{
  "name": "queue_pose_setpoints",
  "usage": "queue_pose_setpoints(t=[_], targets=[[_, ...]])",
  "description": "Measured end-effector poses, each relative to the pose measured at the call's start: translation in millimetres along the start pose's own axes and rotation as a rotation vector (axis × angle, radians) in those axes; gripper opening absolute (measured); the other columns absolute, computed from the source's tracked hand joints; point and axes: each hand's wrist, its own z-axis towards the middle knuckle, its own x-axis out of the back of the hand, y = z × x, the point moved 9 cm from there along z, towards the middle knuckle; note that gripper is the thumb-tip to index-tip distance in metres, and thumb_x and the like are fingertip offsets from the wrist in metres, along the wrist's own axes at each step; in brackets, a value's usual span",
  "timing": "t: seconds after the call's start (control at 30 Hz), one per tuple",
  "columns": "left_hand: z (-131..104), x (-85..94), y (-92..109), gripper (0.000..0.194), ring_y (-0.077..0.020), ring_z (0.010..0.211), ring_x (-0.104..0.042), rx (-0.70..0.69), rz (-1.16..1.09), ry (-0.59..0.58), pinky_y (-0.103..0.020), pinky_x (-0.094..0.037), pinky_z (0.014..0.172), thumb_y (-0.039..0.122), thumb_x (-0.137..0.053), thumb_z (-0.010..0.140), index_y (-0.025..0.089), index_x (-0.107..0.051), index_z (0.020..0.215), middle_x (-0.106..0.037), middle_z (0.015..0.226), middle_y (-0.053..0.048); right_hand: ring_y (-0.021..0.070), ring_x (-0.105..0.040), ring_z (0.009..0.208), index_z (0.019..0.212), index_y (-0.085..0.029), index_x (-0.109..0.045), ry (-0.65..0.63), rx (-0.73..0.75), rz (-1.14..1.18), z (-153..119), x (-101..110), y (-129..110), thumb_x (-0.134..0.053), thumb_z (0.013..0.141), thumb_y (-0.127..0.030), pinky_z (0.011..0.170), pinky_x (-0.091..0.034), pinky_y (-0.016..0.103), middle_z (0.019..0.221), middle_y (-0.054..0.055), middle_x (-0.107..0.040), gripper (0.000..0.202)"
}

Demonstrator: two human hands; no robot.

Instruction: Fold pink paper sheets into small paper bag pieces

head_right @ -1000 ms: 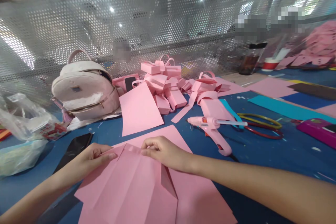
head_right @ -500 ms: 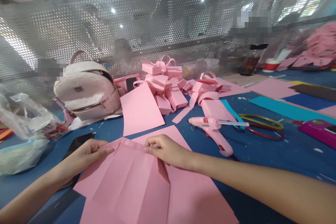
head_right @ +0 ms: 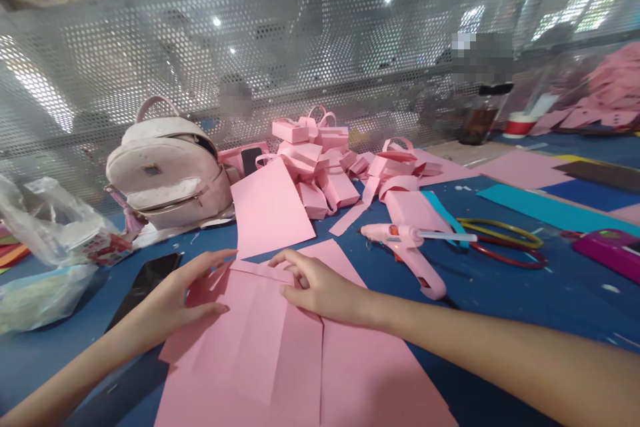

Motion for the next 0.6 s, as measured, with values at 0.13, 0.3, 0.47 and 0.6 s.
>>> queue_pose_setpoints(t=[0.13, 0.3, 0.47, 0.6], targets=[[-2.6, 1.7, 13.5, 0.035, -0.0217, 0.095, -0.064, -0.104, 0.071, 0.009, -0.028, -0.049, 0.084, 0.031, -0.059, 0.093, 0.03, -0.065, 0.127, -0.066, 0.115, -0.006, 0.0089, -0.037, 0.053, 0.123, -0.021, -0.052, 0.006, -0.01, 0.008, -0.6, 1.2, 3.1, -0.053, 0.087, -0.019, 0.05, -0.031, 0.021, 0.071, -0.006, -0.043, 0.036], [0.0, 19.6, 3.4, 0.025, -0.024, 0.099, -0.064, 0.033, -0.069, 0.132, -0.027, -0.045, 0.085, 0.035, -0.055, 0.095, 0.024, -0.077, 0.101, -0.074, 0.104, -0.005, 0.006, -0.041, 0.049, 0.119, -0.022, -0.052, -0.029, -0.034, 0.087, 0.3, -2.1, 8.7, -0.051, 0.084, -0.016, 0.044, -0.032, 0.017, 0.081, -0.004, -0.052, 0.036], [-0.5, 28.0, -23.7, 0.022, -0.0224, 0.086, -0.063, 0.237, -0.4, 0.239, -0.025, -0.045, 0.075, 0.038, -0.075, 0.078, 0.019, -0.079, 0.089, -0.076, 0.093, -0.005, 0.0041, -0.045, 0.049, 0.114, -0.023, -0.052, -0.023, -0.068, 0.103, 0.9, -0.6, 11.9, -0.053, 0.087, -0.022, 0.04, -0.036, 0.014, 0.092, -0.002, -0.058, 0.026], [0.4, 27.1, -33.0, 0.031, -0.0141, 0.068, -0.059, 0.273, -0.531, 0.247, -0.021, -0.042, 0.063, 0.043, -0.081, 0.074, 0.018, -0.078, 0.092, -0.074, 0.082, -0.003, 0.0045, -0.048, 0.05, 0.114, -0.023, -0.053, -0.016, -0.095, 0.119, 1.5, 2.3, 15.1, -0.056, 0.09, -0.033, 0.038, -0.038, 0.014, 0.091, -0.002, -0.056, 0.026]])
